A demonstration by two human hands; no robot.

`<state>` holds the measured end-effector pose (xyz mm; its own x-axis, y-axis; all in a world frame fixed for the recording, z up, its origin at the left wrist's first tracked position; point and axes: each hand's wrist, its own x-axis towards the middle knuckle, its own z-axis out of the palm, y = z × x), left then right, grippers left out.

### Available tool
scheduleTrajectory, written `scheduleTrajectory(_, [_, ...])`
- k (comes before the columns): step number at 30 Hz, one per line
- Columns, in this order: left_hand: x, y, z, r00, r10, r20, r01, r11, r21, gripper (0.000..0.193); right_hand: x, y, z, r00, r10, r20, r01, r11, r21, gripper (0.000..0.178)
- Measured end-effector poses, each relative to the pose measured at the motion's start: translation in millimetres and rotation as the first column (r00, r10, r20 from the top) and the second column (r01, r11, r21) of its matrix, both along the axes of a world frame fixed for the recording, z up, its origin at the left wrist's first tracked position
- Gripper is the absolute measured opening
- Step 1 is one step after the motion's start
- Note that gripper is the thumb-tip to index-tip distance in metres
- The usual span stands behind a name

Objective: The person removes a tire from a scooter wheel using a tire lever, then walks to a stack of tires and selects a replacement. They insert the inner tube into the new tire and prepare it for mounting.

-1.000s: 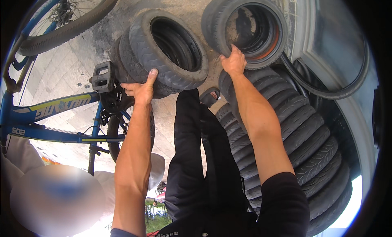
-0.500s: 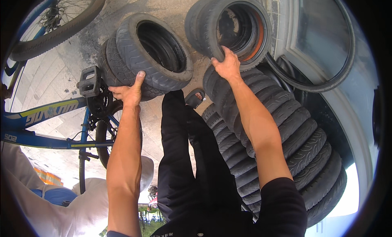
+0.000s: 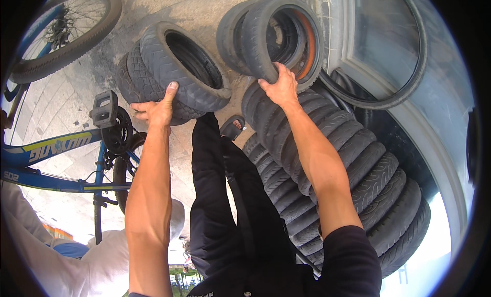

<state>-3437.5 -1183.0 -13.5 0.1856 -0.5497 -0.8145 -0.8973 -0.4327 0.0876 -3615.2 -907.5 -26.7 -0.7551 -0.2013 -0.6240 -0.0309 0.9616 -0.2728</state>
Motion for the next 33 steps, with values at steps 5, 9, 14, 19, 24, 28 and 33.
scheduleTrajectory(5, [-1.2,-2.7,1.4,0.998,-0.051,0.032,0.052,0.998,-0.037,0.167,-18.0,2.1,28.4,0.99,0.043,-0.137,-0.038,0.999,0.038,0.087])
scheduleTrajectory(9, [3.1,-0.1,2.1,0.999,-0.032,0.019,0.032,0.999,0.003,0.17,-67.2,6.5,67.1,0.974,0.044,-0.223,-0.034,0.998,0.048,0.093])
scheduleTrajectory(14, [9.8,6.8,-0.5,0.999,-0.044,0.007,0.045,0.999,-0.024,0.169,-135.1,19.1,133.5,0.965,-0.017,-0.263,0.0,0.998,-0.065,0.095])
scheduleTrajectory(19, [19.0,1.1,-9.8,0.998,-0.06,0.022,0.061,0.997,-0.052,0.169,-165.7,48.7,162.9,0.939,-0.331,-0.094,0.305,0.928,-0.215,0.102])
scheduleTrajectory(24, [33.9,-16.9,-14.6,0.994,-0.089,0.063,0.093,0.994,-0.064,0.169,-149.6,61.2,130.9,0.893,-0.431,0.129,0.449,0.833,-0.324,0.099])
scheduleTrajectory(28, [50.2,-28.4,-16.9,0.996,-0.069,0.063,0.072,0.997,-0.039,0.169,-120.1,59.4,89.9,0.914,-0.405,-0.021,0.393,0.899,-0.192,0.096])
scheduleTrajectory(33, [67.6,-29.9,-20.3,0.997,-0.062,0.034,0.064,0.997,-0.046,0.17,-133.7,64.4,73.8,0.945,-0.188,-0.269,0.18,0.982,-0.054,0.093])
